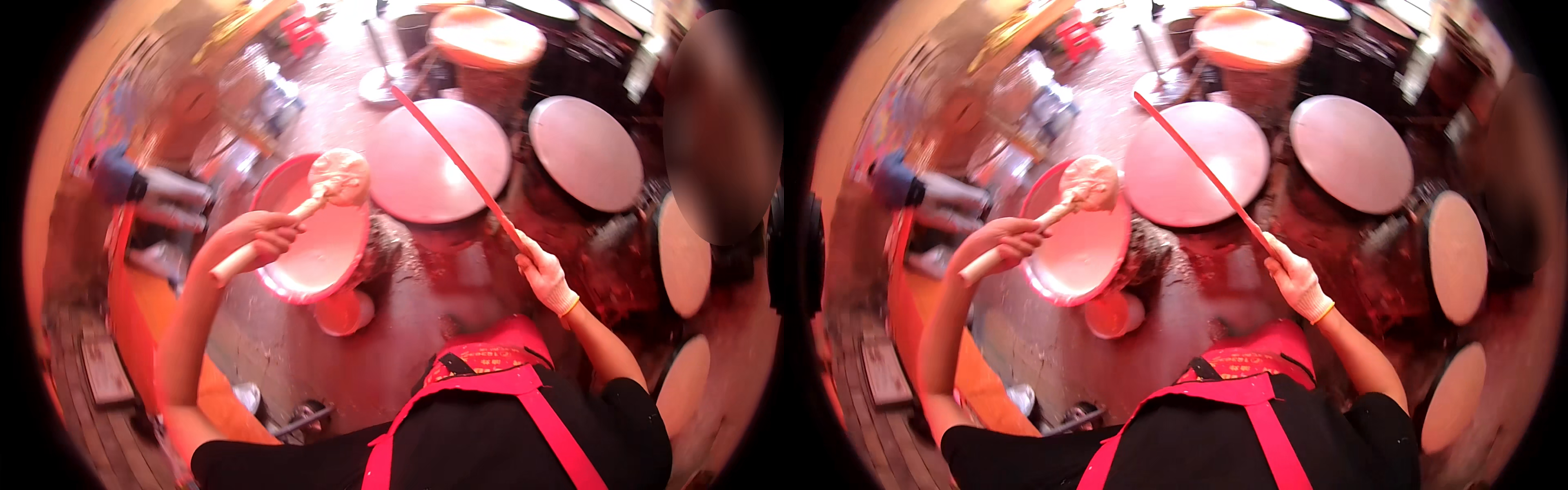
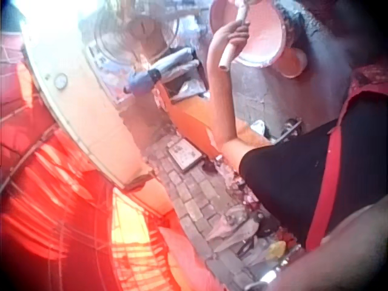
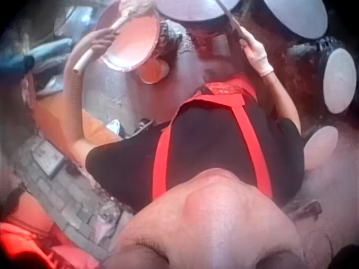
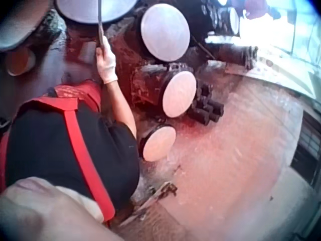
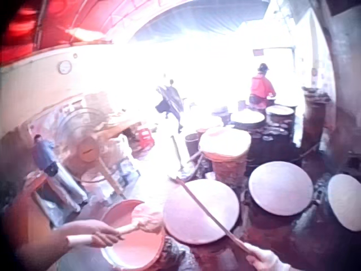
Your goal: The person pours batter from a bucket onto multiple hot plates using a ladle and spreads it into thin circles with a wooden stick. They repeat these actions across several plates and occasionally lift finished items.
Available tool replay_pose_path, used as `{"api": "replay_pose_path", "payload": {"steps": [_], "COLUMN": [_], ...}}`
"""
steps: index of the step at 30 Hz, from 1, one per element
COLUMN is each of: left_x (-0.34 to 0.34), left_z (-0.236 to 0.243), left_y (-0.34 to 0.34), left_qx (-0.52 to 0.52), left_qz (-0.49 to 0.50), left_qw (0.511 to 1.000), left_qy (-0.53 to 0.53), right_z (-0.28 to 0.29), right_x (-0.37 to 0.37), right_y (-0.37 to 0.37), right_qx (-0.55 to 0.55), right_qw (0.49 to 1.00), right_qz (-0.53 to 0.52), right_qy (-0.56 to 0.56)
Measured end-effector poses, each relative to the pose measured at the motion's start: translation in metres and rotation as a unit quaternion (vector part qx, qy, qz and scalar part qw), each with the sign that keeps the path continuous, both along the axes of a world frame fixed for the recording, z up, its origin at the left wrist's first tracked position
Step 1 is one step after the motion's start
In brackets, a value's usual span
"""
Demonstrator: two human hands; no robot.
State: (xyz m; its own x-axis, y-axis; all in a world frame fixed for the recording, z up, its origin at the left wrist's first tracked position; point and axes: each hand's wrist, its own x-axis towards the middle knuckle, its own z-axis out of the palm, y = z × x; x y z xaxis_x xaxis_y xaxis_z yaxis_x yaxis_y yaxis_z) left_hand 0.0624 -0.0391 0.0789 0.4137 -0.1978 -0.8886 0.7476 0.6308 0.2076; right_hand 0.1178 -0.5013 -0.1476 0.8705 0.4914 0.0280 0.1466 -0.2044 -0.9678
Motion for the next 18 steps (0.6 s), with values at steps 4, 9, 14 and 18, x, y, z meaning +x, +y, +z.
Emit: {"api": "replay_pose_path", "payload": {"steps": [4,9,14,18], "left_x": [0.089,0.209,0.284,0.313], "left_z": [0.048,0.084,0.078,0.036], "left_y": [-0.090,-0.253,-0.396,-0.496], "left_qx": [0.193,0.422,0.554,0.682], "left_qz": [-0.276,-0.528,-0.614,-0.576], "left_qw": [0.937,0.687,0.331,0.123], "left_qy": [-0.093,-0.268,-0.455,-0.433], "right_z": [0.004,0.050,0.097,0.074], "right_x": [-0.004,0.030,0.100,0.154], "right_y": [-0.092,-0.197,-0.245,-0.278], "right_qx": [0.039,0.111,0.045,0.008], "right_qw": [0.990,0.978,0.987,0.971], "right_qz": [-0.113,-0.147,-0.144,-0.188], "right_qy": [0.076,0.102,-0.055,-0.145]}}
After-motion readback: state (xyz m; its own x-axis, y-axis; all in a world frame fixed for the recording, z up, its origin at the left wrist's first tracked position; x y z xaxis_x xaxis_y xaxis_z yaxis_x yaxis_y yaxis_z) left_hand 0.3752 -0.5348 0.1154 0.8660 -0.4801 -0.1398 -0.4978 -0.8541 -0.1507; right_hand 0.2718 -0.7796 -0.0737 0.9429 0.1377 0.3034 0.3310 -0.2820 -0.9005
